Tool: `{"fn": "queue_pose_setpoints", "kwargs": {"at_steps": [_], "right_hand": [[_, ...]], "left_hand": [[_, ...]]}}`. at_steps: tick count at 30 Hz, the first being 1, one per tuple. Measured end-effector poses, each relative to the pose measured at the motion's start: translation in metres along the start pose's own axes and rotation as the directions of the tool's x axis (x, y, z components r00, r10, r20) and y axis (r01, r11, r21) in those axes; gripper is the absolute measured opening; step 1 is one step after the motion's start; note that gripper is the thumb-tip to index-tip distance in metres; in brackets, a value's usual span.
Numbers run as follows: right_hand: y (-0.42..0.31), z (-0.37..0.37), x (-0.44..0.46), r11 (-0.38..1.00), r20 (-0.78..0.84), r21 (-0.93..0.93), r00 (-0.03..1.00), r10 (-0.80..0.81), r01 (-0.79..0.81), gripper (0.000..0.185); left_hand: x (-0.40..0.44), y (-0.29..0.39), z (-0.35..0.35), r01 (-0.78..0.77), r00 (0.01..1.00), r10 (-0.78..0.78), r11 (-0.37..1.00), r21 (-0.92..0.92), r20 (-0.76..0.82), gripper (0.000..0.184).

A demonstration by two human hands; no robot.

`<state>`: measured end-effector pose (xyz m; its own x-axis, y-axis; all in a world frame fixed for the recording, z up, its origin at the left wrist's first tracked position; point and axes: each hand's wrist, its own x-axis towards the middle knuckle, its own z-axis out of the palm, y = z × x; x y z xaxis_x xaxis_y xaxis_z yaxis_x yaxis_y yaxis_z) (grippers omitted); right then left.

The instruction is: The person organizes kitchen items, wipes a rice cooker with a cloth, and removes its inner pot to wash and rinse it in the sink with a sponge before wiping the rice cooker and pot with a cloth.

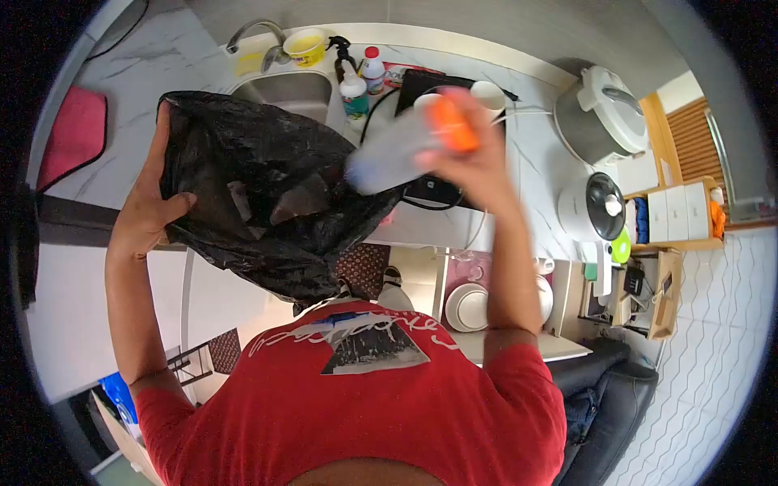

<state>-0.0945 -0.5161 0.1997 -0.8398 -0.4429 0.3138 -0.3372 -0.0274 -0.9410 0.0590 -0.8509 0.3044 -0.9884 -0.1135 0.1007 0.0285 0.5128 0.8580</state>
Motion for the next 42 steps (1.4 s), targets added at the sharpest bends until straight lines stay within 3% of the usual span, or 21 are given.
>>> {"fn": "queue_pose_setpoints", "kwargs": {"at_steps": [1, 3, 5, 7, 9, 11, 13, 15, 17, 19, 21, 26, 29, 32, 34, 36, 38, 39, 40, 41, 42], "right_hand": [[-0.006, 0.032, 0.003, 0.994, 0.102, 0.102, 0.993, -0.061, 0.05, 0.078], [-0.015, 0.081, 0.006, 0.894, 0.203, 0.42, 0.976, 0.075, -0.156, 0.077], [-0.006, 0.116, 0.007, 0.961, 0.185, -0.016, 0.945, -0.27, 0.277, 0.077], [-0.005, 0.148, 0.005, 0.884, 0.284, -0.186, 0.885, -0.368, 0.428, 0.082], [-0.001, 0.145, 0.006, 0.931, 0.264, -0.096, 0.911, -0.317, 0.352, 0.071], [0.019, 0.109, 0.027, 0.846, 0.091, -0.412, 0.939, -0.331, 0.338, 0.055], [0.062, 0.06, 0.041, 0.588, -0.033, -0.8, 0.97, -0.242, 0.119, 0.045], [0.092, 0.032, 0.042, 0.298, -0.218, -0.935, 0.974, -0.062, -0.19, 0.042], [0.118, 0.018, 0.035, 0.143, -0.185, -0.974, 0.982, -0.04, -0.177, 0.038], [0.14, 0.013, 0.033, 0.182, -0.14, -0.975, 0.987, -0.074, -0.125, 0.03], [0.181, -0.004, 0.037, 0.385, 0.013, -0.921, 0.99, -0.144, 0.068, 0.023], [0.095, 0.032, 0.0, 0.434, 0.029, -0.87, 0.901, -0.434, 0.236, 0.02], [0.05, 0.056, -0.02, 0.5, 0.139, -0.778, 0.88, -0.455, 0.381, 0.024], [0.017, 0.092, -0.025, 0.664, 0.244, -0.506, 0.829, -0.502, 0.551, 0.022], [0.01, 0.13, -0.026, 0.797, 0.313, -0.331, 0.855, -0.413, 0.506, 0.023], [0.023, 0.169, -0.025, 0.788, 0.511, -0.354, 0.81, -0.288, 0.503, 0.019], [0.056, 0.21, -0.022, 0.707, 0.626, -0.369, 0.724, -0.29, 0.603, 0.016], [0.073, 0.23, -0.025, 0.713, 0.666, -0.435, 0.73, -0.157, 0.55, 0.018], [0.062, 0.239, -0.022, 0.755, 0.738, -0.527, 0.65, 0.18, 0.39, 0.021], [0.052, 0.24, -0.021, 0.749, 0.731, -0.535, 0.658, 0.18, 0.39, 0.021], [0.037, 0.24, -0.021, 0.836, 0.776, -0.464, 0.59, 0.225, 0.292, 0.026]], "left_hand": [[-0.001, 0.003, 0.001, 0.024, 0.999, -0.022, 0.997, -0.069, 0.028, 0.097], [-0.006, 0.004, -0.004, 0.049, 0.998, -0.045, 0.991, -0.126, 0.04, 0.097], [-0.007, -0.002, -0.006, -0.009, 1.0, 0.01, 0.996, 0.084, -0.01, 0.098], [-0.008, 0.001, -0.006, 0.014, 1.0, -0.014, 1.0, 0.026, 0.001, 0.098], [-0.008, 0.0, -0.008, 0.028, 1.0, -0.028, 0.999, -0.021, 0.01, 0.098], [-0.01, -0.005, -0.01, 0.012, 1.0, -0.01, 0.987, -0.157, 0.012, 0.098], [-0.014, -0.005, -0.012, 0.047, 0.999, -0.047, 0.993, -0.109, 0.009, 0.098], [-0.016, -0.007, -0.014, 0.087, 0.996, -0.087, 0.995, -0.057, -0.002, 0.098], [-0.018, -0.01, -0.012, 0.052, 0.999, -0.053, 0.989, -0.135, -0.004, 0.098], [-0.019, -0.005, -0.012, 0.07, 0.997, -0.071, 0.987, -0.144, -0.006, 0.098], [-0.02, -0.006, -0.011, 0.079, 0.997, -0.078, 0.984, -0.158, 0.008, 0.098], [-0.018, -0.01, -0.009, 0.064, 0.998, -0.068, 0.981, -0.185, -0.018, 0.098], [-0.015, -0.015, -0.011, 0.035, 0.999, -0.034, 0.991, -0.128, 0.009, 0.098], [-0.017, -0.012, -0.01, 0.04, 0.999, -0.04, 0.999, -0.002, -0.018, 0.099], [-0.022, -0.007, -0.008, 0.043, 0.999, -0.044, 0.997, -0.059, -0.016, 0.099], [-0.024, -0.005, -0.007, 0.027, 1.0, -0.026, 0.991, -0.129, 0.01, 0.099], [-0.031, -0.009, -0.014, -0.026, 0.999, 0.023, 0.997, -0.076, -0.046, 0.1], [-0.035, -0.003, -0.014, -0.039, 0.999, 0.036, 0.996, -0.078, -0.037, 0.1], [-0.04, 0.006, -0.016, 0.008, 0.997, -0.024, 0.98, -0.198, -0.078, 0.1], [-0.045, 0.013, -0.018, 0.056, 0.99, -0.095, 0.946, -0.319, -0.108, 0.1], [-0.048, 0.017, -0.018, 0.002, 0.982, -0.066, 0.941, -0.338, -0.179, 0.1]]}}
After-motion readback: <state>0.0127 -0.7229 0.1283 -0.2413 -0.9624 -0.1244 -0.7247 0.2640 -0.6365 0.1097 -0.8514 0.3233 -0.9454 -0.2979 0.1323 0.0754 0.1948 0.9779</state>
